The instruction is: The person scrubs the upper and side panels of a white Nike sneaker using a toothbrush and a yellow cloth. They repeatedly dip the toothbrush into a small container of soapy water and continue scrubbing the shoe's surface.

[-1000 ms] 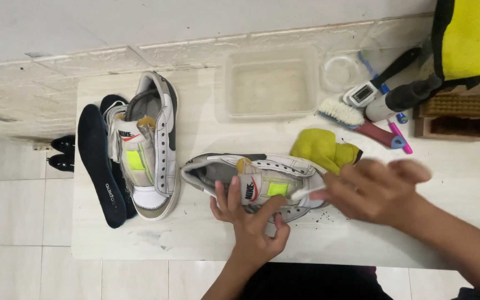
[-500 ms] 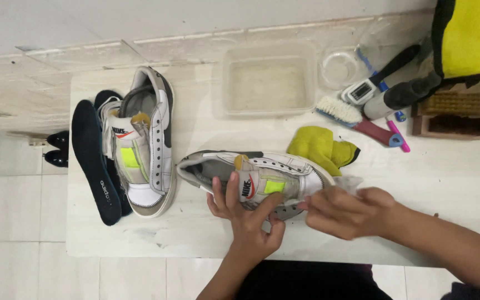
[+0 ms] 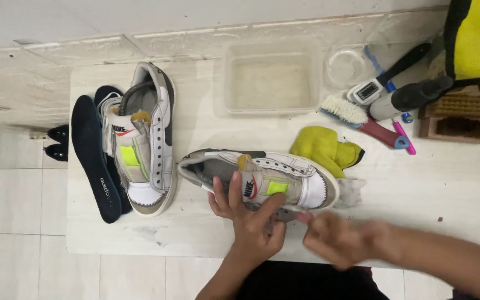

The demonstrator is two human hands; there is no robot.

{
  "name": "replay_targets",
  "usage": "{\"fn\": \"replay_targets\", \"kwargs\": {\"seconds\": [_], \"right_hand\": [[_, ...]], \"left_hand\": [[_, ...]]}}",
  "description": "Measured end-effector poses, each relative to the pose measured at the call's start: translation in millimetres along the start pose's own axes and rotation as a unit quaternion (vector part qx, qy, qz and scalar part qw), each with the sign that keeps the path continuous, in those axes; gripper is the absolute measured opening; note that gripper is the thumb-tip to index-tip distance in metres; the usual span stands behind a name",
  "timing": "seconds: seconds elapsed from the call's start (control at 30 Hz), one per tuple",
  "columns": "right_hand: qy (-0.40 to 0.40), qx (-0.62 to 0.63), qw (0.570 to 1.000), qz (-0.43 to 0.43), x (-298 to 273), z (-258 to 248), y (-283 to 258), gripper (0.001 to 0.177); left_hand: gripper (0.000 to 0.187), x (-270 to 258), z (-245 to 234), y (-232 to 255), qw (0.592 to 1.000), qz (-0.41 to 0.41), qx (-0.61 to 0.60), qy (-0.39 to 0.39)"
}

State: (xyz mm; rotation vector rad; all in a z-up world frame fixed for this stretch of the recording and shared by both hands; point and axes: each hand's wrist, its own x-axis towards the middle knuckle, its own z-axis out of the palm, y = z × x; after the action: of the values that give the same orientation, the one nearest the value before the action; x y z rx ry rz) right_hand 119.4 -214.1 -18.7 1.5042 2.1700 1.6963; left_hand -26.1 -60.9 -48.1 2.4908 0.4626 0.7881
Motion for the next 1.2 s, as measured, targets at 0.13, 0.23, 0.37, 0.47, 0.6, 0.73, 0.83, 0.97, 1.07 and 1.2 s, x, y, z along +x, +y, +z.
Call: {"fn": "replay_targets", "kwargs": {"seconds": [0.13,0.23,0.37,0.47,0.6,0.73,0.83,0.97,1.07,1.2], "right_hand": [[0.019,-0.068,0.993,-0.096,14.4,-9.1,-11.9,0.042],[0.025,-0.122,0.991,0.043,21.4,-9.3,-6.1,0.043],[-0.040,-0.017,0.995,0.093,6.9,-13.6,5.0,0.042],[-0.079,0.057,0.979,0.179,4.7,-11.4,11.8,0.044],[-0.023,0.027,0.989,0.143,22.2,-0.8,26.1,0.044],[-0.035,0.076,0.975,0.205,12.6,2.7,21.5,0.038],[-0.055,0.196,0.953,0.223,13.1,10.2,17.6,0.039],[-0.034,0.206,0.942,0.263,-5.6,18.5,27.1,0.028],[-0.027,0.255,0.919,0.299,-1.9,28.3,18.0,0.027],[-0.018,0.257,0.926,0.275,3.3,24.6,23.0,0.042]], "left_hand": [[0.033,6.6,-1.2,6.1,1.000,0.007,0.003,0.019],[0.031,7.1,1.3,9.6,1.000,0.000,0.005,0.027],[0.034,4.1,4.6,12.7,0.998,-0.007,-0.006,0.060],[0.034,5.4,1.1,10.8,0.999,0.004,-0.020,0.047],[0.034,8.3,0.4,11.6,0.999,0.011,-0.031,0.038],[0.034,6.9,-3.0,10.9,0.999,0.016,-0.028,0.022],[0.038,3.9,-0.6,12.1,0.999,0.009,-0.037,0.026],[0.038,4.2,0.9,10.4,0.999,0.001,-0.035,0.011],[0.037,4.6,3.4,6.3,0.999,0.007,-0.037,0.027],[0.041,-0.8,3.3,4.3,0.999,0.010,-0.031,0.020]]}}
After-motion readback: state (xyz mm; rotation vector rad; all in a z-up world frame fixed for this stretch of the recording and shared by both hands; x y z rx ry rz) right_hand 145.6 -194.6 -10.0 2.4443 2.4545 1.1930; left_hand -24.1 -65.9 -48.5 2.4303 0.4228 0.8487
